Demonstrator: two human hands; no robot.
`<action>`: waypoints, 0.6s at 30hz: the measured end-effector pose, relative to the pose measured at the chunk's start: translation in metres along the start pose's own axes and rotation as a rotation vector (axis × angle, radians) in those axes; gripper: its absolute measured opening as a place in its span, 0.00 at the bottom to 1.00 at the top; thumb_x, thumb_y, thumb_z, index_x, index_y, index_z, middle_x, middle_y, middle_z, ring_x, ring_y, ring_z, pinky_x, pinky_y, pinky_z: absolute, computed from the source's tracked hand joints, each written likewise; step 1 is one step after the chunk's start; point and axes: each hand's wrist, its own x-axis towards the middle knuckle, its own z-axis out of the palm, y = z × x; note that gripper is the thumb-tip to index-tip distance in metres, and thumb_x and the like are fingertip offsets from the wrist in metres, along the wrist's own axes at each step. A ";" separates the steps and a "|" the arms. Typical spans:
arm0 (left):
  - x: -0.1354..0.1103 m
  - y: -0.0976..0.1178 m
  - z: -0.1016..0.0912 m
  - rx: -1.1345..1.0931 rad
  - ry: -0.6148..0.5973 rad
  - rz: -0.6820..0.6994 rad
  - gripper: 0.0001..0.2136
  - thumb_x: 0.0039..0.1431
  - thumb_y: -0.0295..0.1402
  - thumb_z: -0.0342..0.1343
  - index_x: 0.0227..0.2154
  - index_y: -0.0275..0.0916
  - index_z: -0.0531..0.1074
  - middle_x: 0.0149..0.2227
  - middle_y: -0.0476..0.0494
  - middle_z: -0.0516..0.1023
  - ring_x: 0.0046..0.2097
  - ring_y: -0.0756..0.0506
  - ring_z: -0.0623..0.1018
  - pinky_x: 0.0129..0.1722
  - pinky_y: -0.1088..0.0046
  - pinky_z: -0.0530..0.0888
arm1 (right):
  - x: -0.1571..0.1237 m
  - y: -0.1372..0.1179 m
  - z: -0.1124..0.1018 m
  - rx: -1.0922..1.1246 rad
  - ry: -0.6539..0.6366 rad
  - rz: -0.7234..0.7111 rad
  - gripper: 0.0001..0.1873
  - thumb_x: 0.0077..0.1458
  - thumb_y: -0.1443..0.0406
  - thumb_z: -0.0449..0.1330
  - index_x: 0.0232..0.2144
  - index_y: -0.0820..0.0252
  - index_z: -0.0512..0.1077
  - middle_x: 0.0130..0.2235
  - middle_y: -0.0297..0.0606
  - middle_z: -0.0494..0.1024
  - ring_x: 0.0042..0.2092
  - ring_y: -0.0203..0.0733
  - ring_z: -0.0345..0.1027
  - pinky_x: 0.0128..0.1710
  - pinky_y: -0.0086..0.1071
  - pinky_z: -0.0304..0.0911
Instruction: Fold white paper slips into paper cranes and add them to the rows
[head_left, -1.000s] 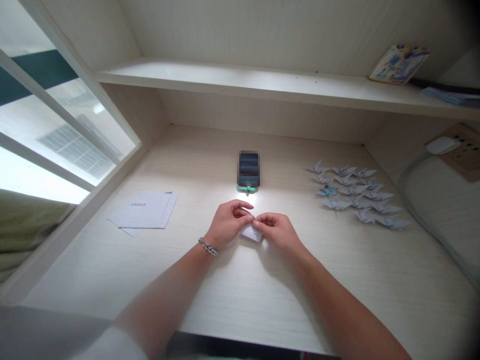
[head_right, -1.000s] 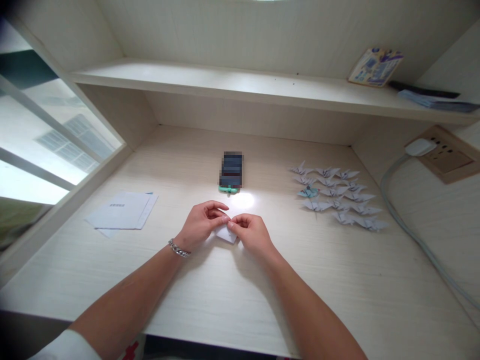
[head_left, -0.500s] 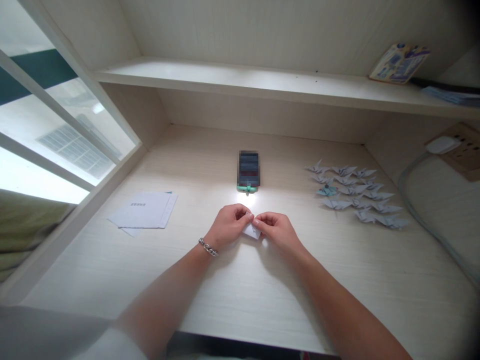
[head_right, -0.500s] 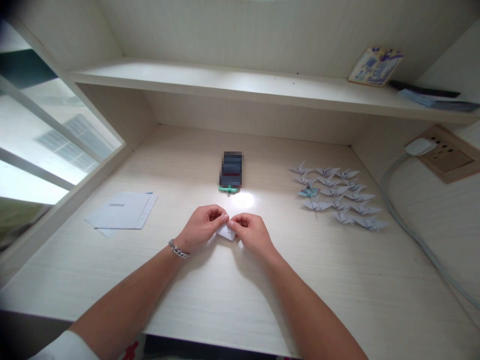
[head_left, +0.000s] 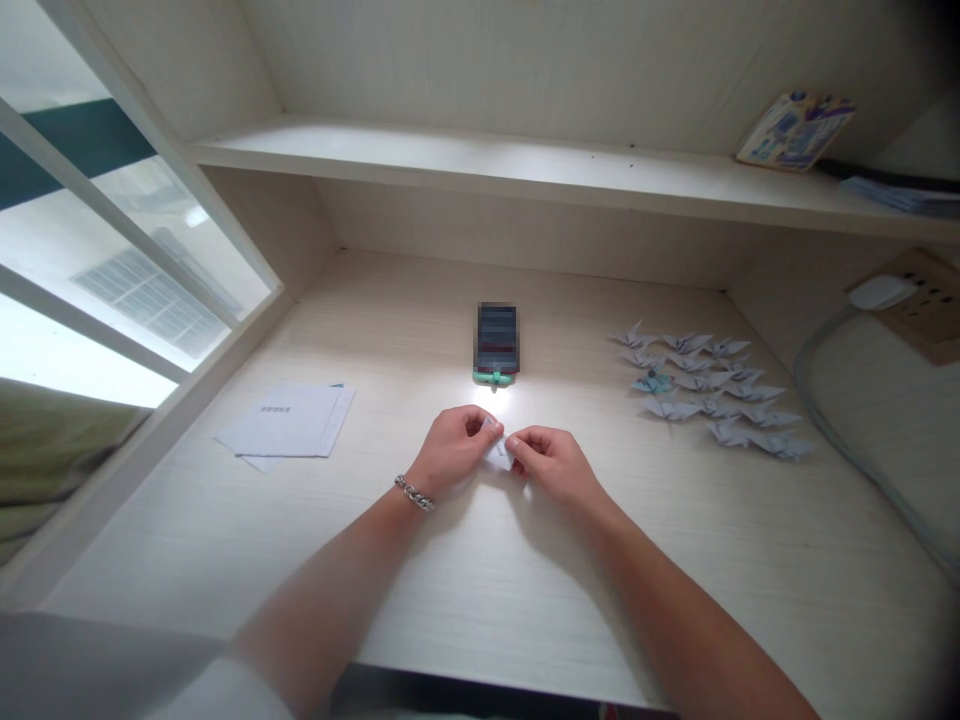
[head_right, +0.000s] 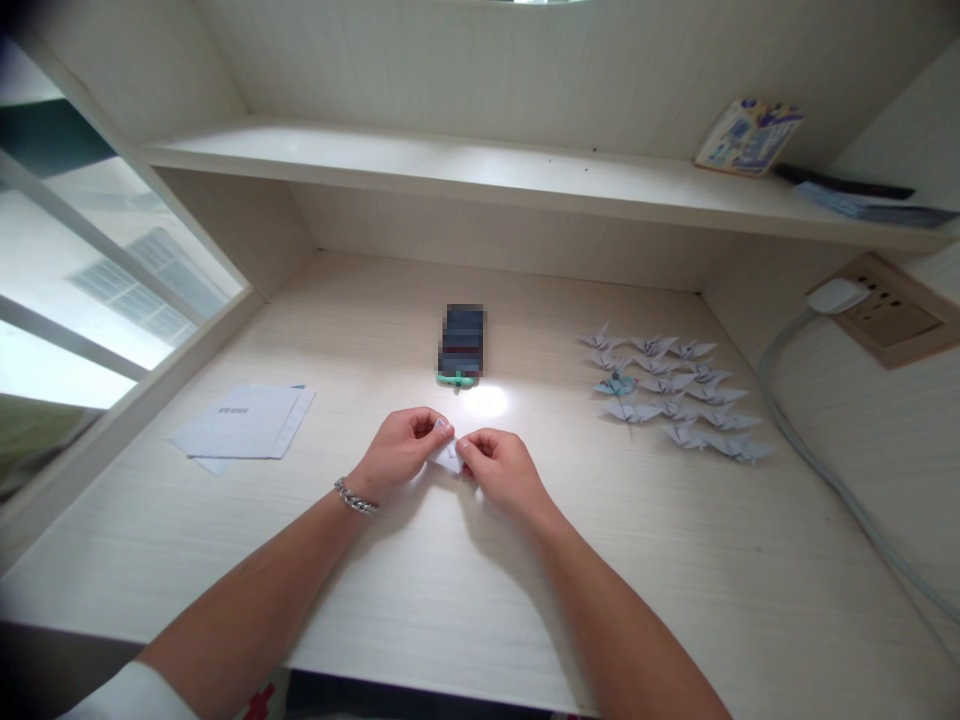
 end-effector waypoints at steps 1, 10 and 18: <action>0.000 -0.001 0.000 -0.014 0.004 -0.003 0.12 0.52 0.39 0.52 0.22 0.35 0.70 0.23 0.48 0.70 0.26 0.51 0.68 0.25 0.77 0.64 | 0.000 -0.001 -0.001 -0.006 -0.004 -0.004 0.16 0.52 0.57 0.55 0.20 0.62 0.71 0.21 0.36 0.72 0.24 0.37 0.63 0.26 0.30 0.56; 0.002 0.002 0.000 -0.119 -0.004 -0.032 0.11 0.50 0.38 0.54 0.22 0.34 0.70 0.23 0.48 0.70 0.26 0.52 0.68 0.26 0.77 0.65 | 0.000 -0.002 -0.003 0.027 -0.029 0.004 0.16 0.51 0.57 0.55 0.20 0.62 0.70 0.20 0.36 0.71 0.24 0.36 0.63 0.26 0.30 0.56; 0.005 -0.002 -0.011 -0.196 0.103 -0.072 0.12 0.48 0.39 0.57 0.25 0.33 0.71 0.25 0.46 0.73 0.27 0.51 0.70 0.26 0.77 0.66 | 0.002 0.002 -0.006 0.114 0.016 0.038 0.13 0.49 0.58 0.57 0.21 0.62 0.71 0.23 0.37 0.73 0.24 0.36 0.64 0.26 0.31 0.58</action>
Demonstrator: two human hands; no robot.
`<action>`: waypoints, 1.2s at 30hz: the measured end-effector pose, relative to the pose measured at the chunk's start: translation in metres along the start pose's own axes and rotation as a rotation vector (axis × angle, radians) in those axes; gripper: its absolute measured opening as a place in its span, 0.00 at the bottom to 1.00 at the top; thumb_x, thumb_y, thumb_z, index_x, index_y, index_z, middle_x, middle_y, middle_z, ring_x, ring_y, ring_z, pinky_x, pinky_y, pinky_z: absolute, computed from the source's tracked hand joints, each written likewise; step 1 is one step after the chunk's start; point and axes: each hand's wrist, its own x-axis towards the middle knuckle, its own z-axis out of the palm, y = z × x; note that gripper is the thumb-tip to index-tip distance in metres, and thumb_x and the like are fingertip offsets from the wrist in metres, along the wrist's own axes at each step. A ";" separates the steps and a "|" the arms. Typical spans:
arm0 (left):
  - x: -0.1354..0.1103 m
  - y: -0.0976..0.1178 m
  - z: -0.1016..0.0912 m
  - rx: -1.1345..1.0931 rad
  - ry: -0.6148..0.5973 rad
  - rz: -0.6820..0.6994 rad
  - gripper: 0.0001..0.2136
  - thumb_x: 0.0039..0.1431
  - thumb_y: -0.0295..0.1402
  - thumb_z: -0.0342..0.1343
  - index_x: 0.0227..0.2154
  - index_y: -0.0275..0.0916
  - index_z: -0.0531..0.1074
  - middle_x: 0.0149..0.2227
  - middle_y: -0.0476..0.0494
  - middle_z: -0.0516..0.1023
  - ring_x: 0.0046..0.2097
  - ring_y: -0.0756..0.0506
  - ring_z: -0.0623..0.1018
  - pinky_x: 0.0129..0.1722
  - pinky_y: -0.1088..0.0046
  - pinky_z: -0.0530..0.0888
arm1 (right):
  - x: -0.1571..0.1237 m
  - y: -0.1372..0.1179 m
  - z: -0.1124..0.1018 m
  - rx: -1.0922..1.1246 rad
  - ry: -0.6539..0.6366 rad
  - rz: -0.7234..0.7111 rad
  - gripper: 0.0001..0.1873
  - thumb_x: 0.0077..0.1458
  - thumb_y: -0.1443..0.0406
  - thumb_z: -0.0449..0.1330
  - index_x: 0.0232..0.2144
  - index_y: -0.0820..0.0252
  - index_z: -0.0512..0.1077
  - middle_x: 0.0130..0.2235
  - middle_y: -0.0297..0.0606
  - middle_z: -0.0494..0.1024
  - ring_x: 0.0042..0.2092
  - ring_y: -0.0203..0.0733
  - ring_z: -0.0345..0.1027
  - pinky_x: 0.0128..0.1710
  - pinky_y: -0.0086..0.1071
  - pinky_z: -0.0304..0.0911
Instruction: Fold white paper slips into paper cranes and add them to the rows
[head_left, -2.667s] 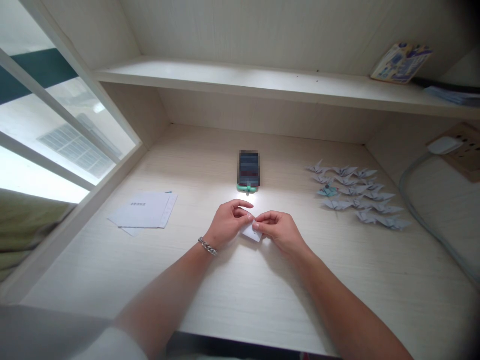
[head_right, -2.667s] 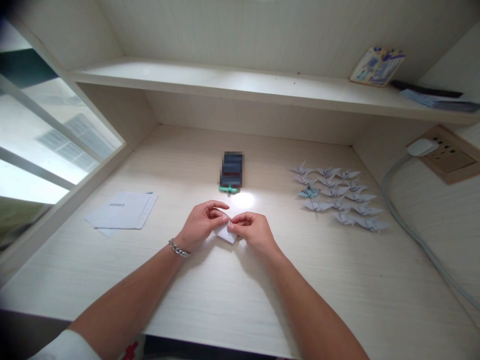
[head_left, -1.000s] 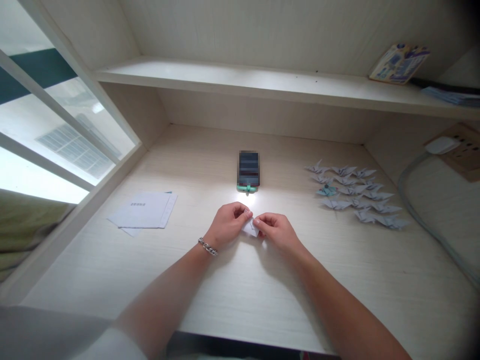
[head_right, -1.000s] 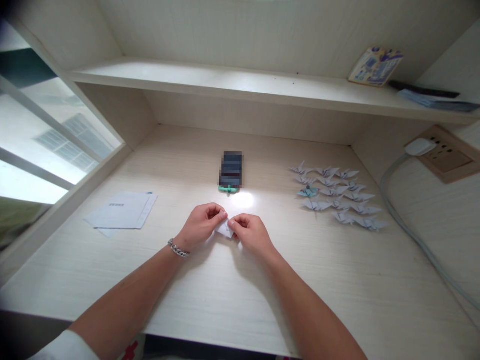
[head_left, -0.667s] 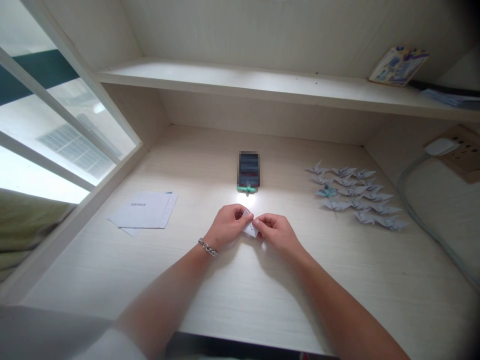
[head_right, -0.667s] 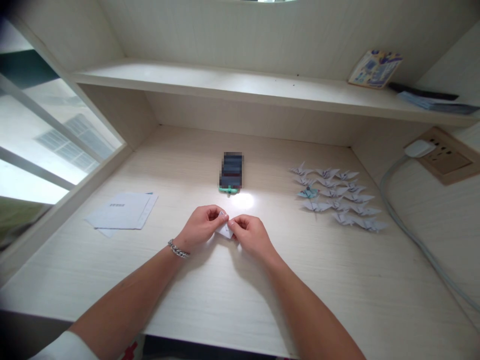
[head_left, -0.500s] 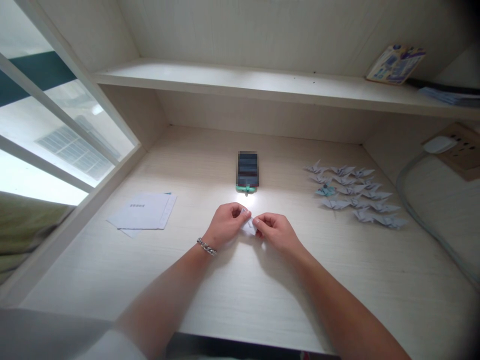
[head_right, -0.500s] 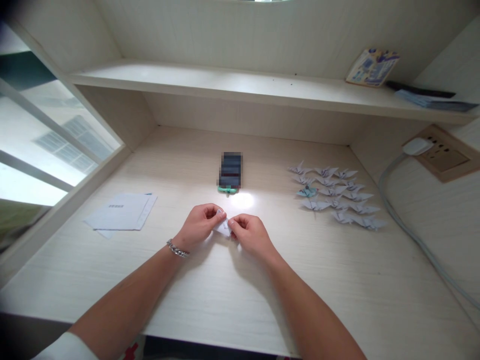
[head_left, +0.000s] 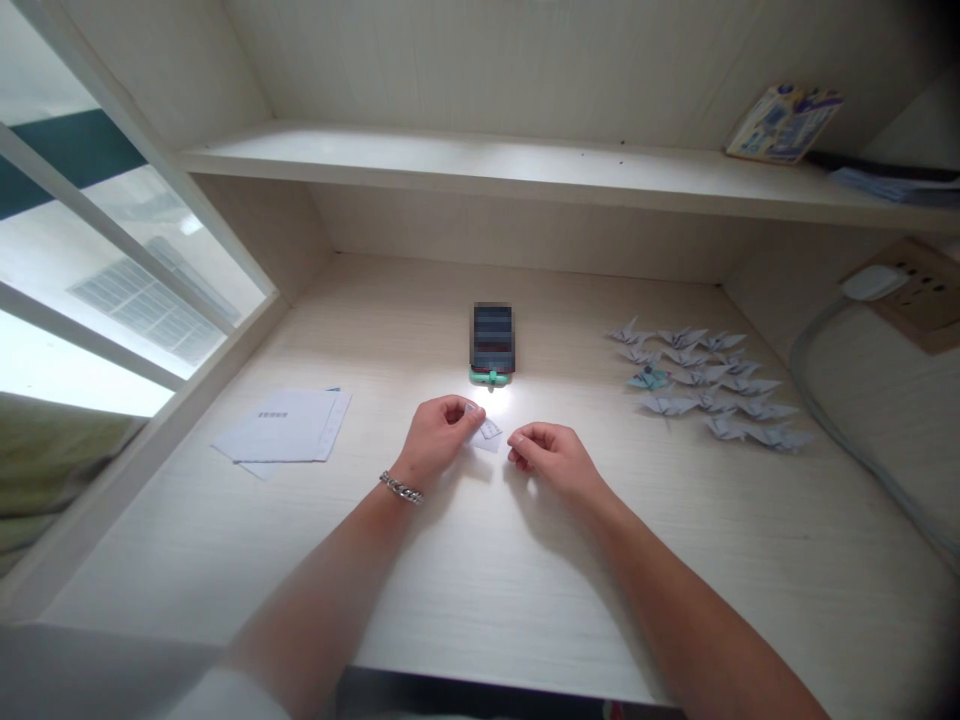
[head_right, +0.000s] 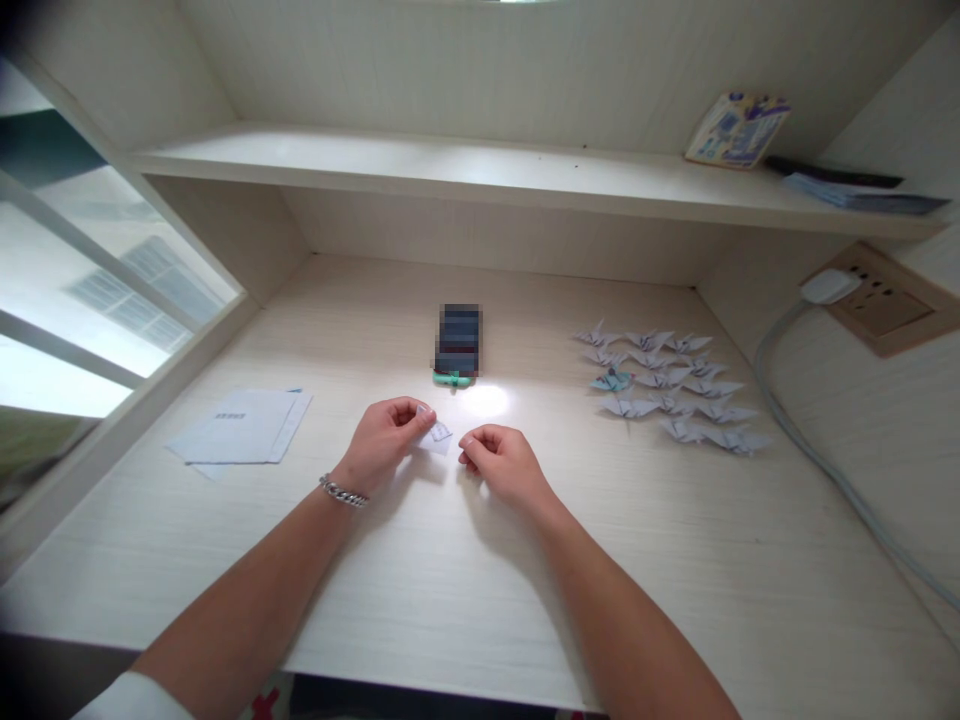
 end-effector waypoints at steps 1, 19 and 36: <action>0.000 -0.001 -0.001 -0.012 0.015 0.000 0.12 0.48 0.39 0.57 0.26 0.33 0.71 0.26 0.46 0.73 0.28 0.51 0.71 0.26 0.77 0.66 | 0.001 0.002 0.000 0.036 0.013 0.002 0.13 0.48 0.58 0.57 0.22 0.62 0.72 0.24 0.38 0.74 0.24 0.36 0.64 0.27 0.31 0.59; -0.003 -0.003 0.010 -0.096 -0.042 -0.022 0.12 0.50 0.39 0.56 0.28 0.32 0.72 0.28 0.42 0.75 0.30 0.49 0.73 0.30 0.74 0.69 | 0.003 0.004 0.004 0.167 0.003 0.023 0.09 0.48 0.62 0.57 0.26 0.63 0.73 0.22 0.36 0.71 0.24 0.35 0.64 0.26 0.30 0.60; -0.009 0.003 0.013 -0.003 -0.091 0.018 0.11 0.48 0.38 0.57 0.22 0.34 0.72 0.23 0.47 0.72 0.27 0.51 0.70 0.26 0.76 0.66 | 0.001 0.005 0.005 0.022 -0.019 -0.040 0.13 0.49 0.56 0.58 0.26 0.62 0.71 0.23 0.36 0.72 0.24 0.37 0.64 0.26 0.31 0.59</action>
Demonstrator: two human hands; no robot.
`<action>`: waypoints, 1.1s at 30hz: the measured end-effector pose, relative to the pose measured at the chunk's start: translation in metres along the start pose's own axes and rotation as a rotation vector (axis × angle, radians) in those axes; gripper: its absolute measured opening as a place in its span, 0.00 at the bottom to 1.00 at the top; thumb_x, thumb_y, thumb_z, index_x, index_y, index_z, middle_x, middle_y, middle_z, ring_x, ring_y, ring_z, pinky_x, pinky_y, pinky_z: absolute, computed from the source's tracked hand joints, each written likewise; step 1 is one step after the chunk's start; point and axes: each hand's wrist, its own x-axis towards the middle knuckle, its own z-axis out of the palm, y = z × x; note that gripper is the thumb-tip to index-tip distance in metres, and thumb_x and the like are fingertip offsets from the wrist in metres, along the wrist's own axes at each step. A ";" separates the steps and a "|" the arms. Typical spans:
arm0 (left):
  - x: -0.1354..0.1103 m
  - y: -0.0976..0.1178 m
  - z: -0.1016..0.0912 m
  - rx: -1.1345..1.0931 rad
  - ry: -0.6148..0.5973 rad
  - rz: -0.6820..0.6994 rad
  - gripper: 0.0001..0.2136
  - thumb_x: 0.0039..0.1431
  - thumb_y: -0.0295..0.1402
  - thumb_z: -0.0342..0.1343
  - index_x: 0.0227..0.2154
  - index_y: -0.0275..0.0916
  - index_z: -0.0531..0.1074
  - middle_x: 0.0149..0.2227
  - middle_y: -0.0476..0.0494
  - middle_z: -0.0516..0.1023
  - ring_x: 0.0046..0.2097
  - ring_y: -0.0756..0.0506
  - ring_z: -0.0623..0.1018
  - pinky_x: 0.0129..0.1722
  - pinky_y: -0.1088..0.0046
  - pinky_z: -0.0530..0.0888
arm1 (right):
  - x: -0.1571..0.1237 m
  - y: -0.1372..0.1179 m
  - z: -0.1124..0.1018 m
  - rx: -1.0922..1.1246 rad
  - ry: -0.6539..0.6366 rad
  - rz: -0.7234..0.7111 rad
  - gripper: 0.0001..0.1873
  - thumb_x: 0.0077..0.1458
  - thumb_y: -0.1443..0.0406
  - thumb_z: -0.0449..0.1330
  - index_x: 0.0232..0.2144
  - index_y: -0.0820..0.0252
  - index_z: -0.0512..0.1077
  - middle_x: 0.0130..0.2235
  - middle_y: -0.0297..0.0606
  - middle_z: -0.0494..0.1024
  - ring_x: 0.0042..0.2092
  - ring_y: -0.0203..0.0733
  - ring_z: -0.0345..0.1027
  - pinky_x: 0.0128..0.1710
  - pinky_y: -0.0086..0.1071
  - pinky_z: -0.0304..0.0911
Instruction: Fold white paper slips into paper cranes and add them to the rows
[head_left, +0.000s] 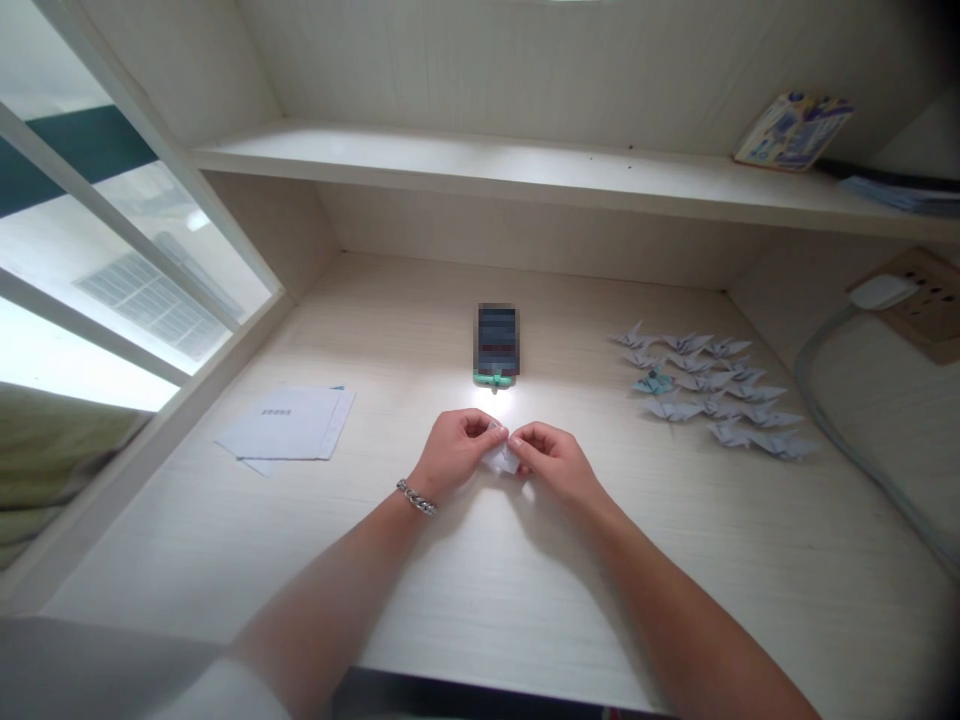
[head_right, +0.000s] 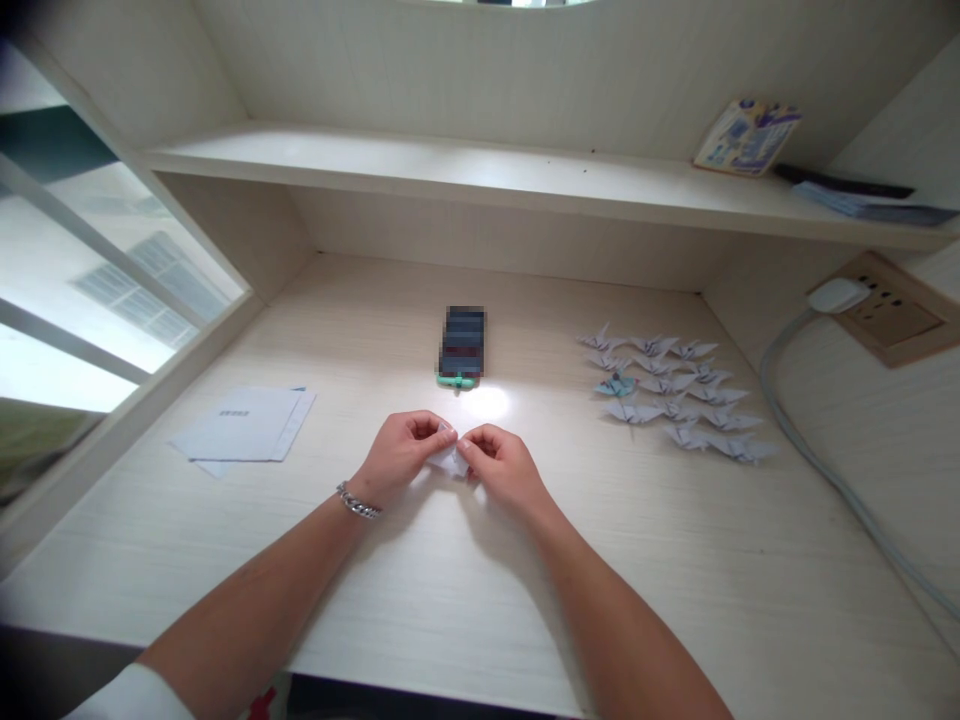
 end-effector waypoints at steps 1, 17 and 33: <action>0.000 0.000 0.000 0.009 -0.015 0.000 0.11 0.48 0.38 0.56 0.22 0.34 0.72 0.23 0.47 0.72 0.27 0.51 0.70 0.26 0.76 0.65 | 0.000 0.000 0.000 -0.023 0.017 -0.011 0.13 0.48 0.57 0.58 0.26 0.62 0.71 0.24 0.36 0.72 0.25 0.37 0.64 0.26 0.31 0.59; -0.002 -0.001 0.005 0.035 -0.034 -0.022 0.11 0.49 0.38 0.56 0.23 0.34 0.74 0.25 0.45 0.75 0.29 0.50 0.71 0.28 0.75 0.66 | 0.000 -0.002 0.003 -0.120 0.115 -0.006 0.08 0.44 0.63 0.56 0.21 0.61 0.71 0.21 0.35 0.71 0.25 0.37 0.63 0.24 0.30 0.56; 0.005 -0.003 -0.004 -0.101 0.061 -0.049 0.12 0.46 0.40 0.58 0.24 0.33 0.73 0.25 0.45 0.74 0.26 0.51 0.70 0.25 0.76 0.66 | 0.000 -0.003 -0.001 0.007 0.087 -0.022 0.10 0.47 0.59 0.57 0.24 0.61 0.70 0.23 0.35 0.70 0.26 0.37 0.63 0.27 0.31 0.58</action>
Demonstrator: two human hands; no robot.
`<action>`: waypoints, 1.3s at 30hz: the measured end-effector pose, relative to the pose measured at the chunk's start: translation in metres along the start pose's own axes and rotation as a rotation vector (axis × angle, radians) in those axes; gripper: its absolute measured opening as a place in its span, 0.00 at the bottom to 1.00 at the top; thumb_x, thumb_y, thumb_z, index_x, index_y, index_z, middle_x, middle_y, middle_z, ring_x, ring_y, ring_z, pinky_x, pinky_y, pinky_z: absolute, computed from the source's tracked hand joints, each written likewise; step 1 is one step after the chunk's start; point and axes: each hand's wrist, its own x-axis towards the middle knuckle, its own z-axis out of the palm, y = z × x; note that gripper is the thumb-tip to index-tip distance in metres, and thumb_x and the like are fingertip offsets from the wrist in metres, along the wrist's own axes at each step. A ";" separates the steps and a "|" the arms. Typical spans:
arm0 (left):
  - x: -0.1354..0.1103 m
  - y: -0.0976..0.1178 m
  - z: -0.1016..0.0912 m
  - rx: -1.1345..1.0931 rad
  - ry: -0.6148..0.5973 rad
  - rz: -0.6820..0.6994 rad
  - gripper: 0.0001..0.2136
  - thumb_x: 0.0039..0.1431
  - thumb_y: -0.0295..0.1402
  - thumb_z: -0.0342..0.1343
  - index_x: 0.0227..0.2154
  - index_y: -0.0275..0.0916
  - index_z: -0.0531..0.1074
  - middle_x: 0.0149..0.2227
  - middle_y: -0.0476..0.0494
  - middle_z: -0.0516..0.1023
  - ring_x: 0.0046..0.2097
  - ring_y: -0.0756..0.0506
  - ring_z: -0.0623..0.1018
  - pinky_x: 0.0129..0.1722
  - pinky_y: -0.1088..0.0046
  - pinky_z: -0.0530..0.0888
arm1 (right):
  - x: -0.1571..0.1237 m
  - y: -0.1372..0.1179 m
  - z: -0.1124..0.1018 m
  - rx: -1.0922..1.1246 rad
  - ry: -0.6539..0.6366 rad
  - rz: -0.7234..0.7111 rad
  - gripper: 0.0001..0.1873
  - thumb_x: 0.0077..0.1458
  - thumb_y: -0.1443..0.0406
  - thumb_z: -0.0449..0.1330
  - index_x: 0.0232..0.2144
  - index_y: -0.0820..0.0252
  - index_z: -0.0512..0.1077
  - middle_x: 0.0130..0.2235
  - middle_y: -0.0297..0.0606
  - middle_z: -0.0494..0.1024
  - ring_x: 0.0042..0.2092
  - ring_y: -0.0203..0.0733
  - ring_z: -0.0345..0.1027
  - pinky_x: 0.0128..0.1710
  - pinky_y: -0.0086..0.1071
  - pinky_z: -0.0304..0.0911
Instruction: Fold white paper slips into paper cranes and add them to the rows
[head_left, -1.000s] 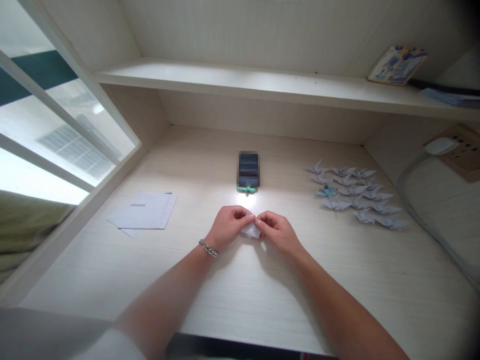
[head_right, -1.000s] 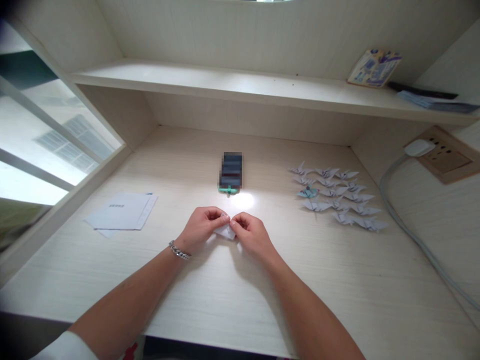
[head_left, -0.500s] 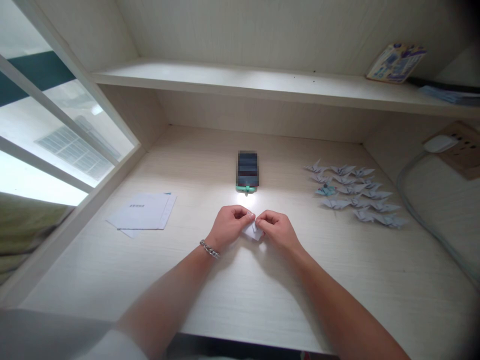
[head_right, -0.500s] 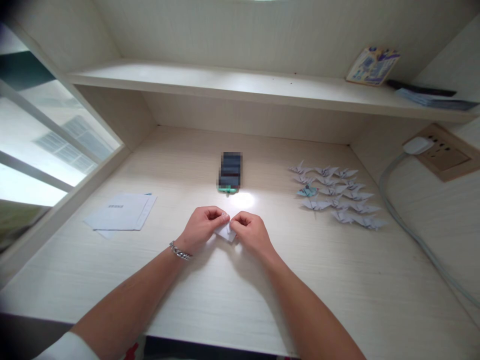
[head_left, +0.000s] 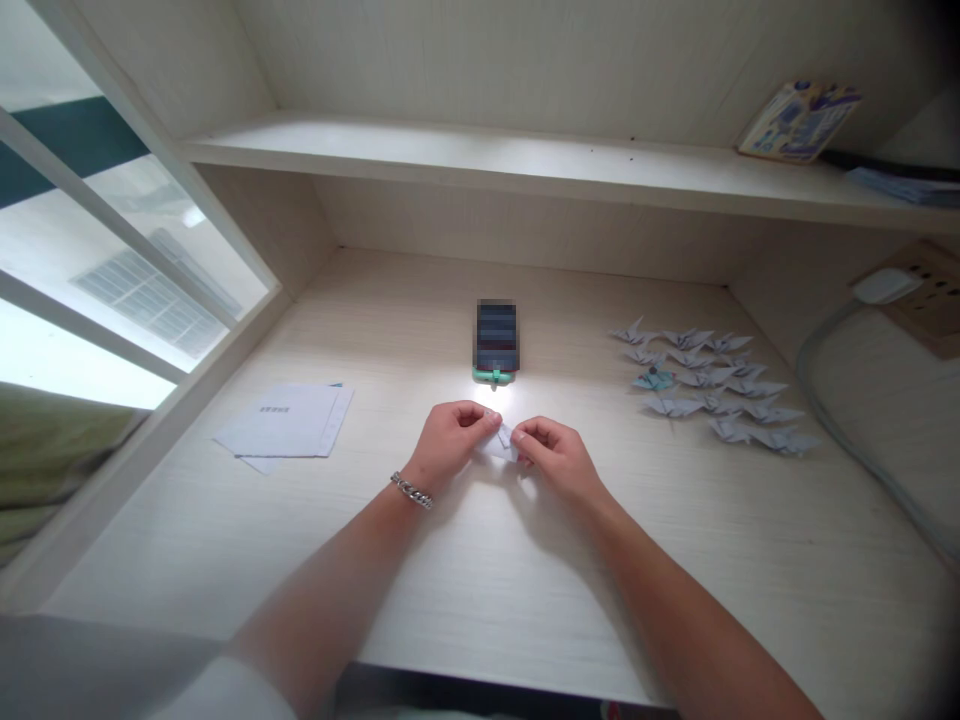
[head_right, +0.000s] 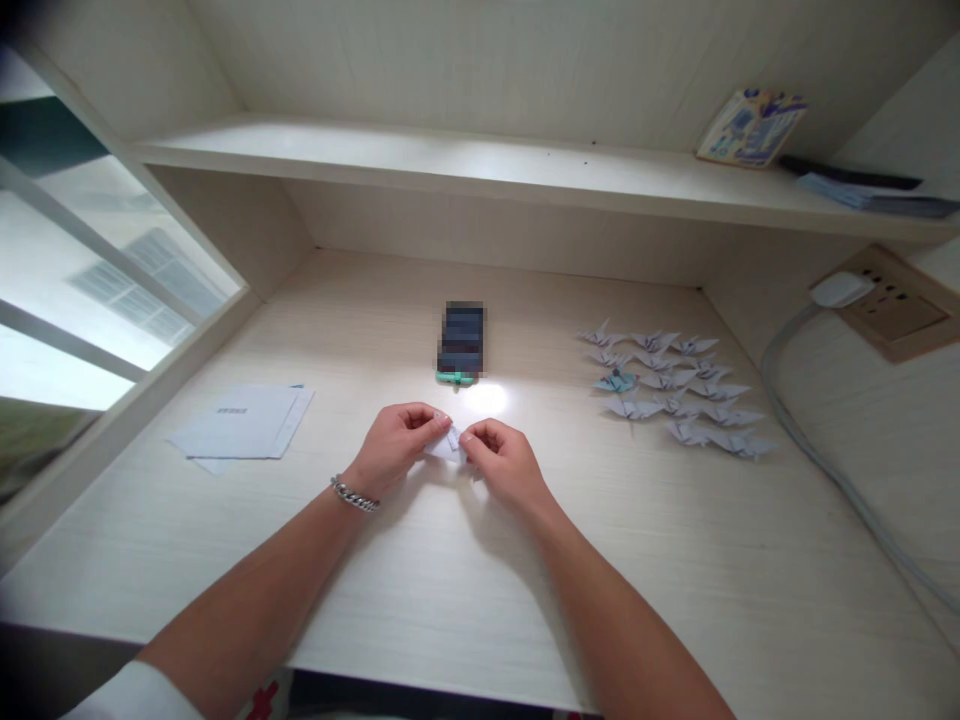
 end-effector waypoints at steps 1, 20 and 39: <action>-0.001 0.001 0.001 0.027 -0.029 -0.001 0.12 0.47 0.40 0.57 0.24 0.33 0.73 0.24 0.45 0.73 0.25 0.51 0.69 0.24 0.76 0.65 | 0.000 0.000 0.000 -0.021 -0.005 -0.009 0.10 0.48 0.59 0.57 0.24 0.61 0.70 0.22 0.34 0.69 0.26 0.37 0.62 0.27 0.30 0.57; 0.002 0.020 -0.036 0.297 -0.354 -0.030 0.06 0.44 0.29 0.53 0.20 0.36 0.75 0.18 0.47 0.71 0.22 0.50 0.69 0.22 0.76 0.65 | 0.000 -0.002 -0.013 -0.054 -0.120 0.009 0.06 0.44 0.64 0.57 0.21 0.61 0.70 0.21 0.32 0.68 0.24 0.34 0.58 0.24 0.28 0.52; -0.002 0.012 -0.010 0.063 -0.198 0.039 0.13 0.47 0.38 0.60 0.33 0.34 0.73 0.34 0.40 0.77 0.34 0.48 0.75 0.34 0.72 0.72 | 0.000 0.006 -0.005 -0.103 0.083 -0.132 0.12 0.52 0.57 0.56 0.29 0.61 0.71 0.25 0.36 0.72 0.28 0.38 0.64 0.27 0.30 0.57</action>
